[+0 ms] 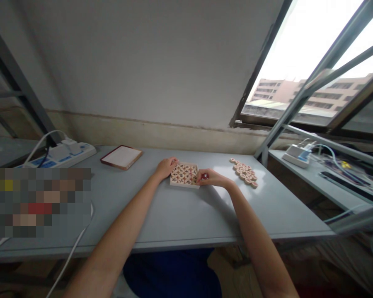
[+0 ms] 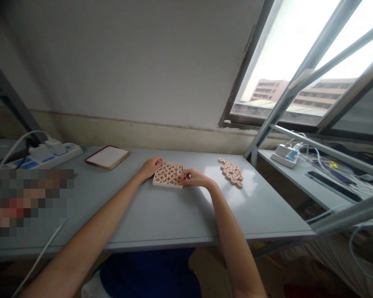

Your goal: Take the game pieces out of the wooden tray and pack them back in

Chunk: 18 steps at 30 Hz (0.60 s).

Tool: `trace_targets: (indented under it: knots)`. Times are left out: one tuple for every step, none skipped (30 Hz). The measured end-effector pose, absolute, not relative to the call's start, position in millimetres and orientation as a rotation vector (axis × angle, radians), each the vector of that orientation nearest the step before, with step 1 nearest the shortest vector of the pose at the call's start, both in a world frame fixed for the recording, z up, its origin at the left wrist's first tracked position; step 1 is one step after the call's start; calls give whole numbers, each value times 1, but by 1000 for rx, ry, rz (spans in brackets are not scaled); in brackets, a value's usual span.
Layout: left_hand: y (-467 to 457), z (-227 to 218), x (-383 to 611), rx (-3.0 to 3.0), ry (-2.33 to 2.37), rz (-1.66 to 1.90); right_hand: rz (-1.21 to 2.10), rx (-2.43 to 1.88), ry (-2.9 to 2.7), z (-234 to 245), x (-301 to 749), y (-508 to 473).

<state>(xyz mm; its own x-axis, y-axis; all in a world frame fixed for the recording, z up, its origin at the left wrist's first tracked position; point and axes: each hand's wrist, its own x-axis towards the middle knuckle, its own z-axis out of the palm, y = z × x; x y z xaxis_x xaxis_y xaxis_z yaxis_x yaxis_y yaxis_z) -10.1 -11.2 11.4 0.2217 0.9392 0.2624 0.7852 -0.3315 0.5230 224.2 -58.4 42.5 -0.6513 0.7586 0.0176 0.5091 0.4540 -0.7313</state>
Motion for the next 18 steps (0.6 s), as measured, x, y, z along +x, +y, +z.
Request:
trace_targets:
  knots:
    - [-11, 11, -10, 2223, 1620, 787, 1022, -1058, -2380, 43, 225, -58]
    - [-11, 11, -10, 2227, 1620, 787, 1023, -1040, -2389, 43, 225, -58]
    - [-11, 10, -10, 2236, 1615, 789, 1021, -1027, -2393, 43, 225, -58]
    - [-10, 10, -10, 2246, 1608, 793, 1020, -1018, -2392, 42, 225, -57]
    - [-10, 9, -10, 2256, 1604, 800, 1023, -1011, -2389, 42, 225, -57]
    - [-10, 9, -10, 2265, 1600, 808, 1028, -1006, -2387, 41, 225, -57]
    - [-9, 9, -10, 2273, 1597, 813, 1034, -1003, -2387, 41, 225, -56]
    - [-9, 8, -10, 2277, 1595, 816, 1037, -1001, -2386, 41, 225, -57]
    - [-9, 8, -11, 2279, 1591, 817, 1036, -1000, -2387, 41, 225, -57]
    - [-9, 8, -11, 2278, 1590, 816, 1032, -1000, -2390, 42, 225, -57]
    - [-9, 9, -10, 2275, 1591, 812, 1022, -1002, -2394, 43, 225, -58]
    - [-10, 9, -10, 2271, 1594, 808, 1010, -1006, -2398, 44, 225, -59]
    - [-10, 9, -10, 2266, 1599, 805, 998, -1010, -2403, 45, 224, -60]
    - [-10, 9, -10, 2260, 1606, 802, 989, -1015, -2406, 46, 223, -61]
    - [-10, 9, -10, 2254, 1612, 799, 982, -1019, -2407, 46, 222, -61]
    - [-10, 10, -10, 2249, 1617, 797, 970, -1022, -2406, 47, 221, -62]
    - [-10, 10, -10, 2246, 1619, 795, 945, -1026, -2401, 47, 220, -63]
    - [-10, 10, -10, 2244, 1618, 794, 900, -1030, -2392, 47, 218, -63]
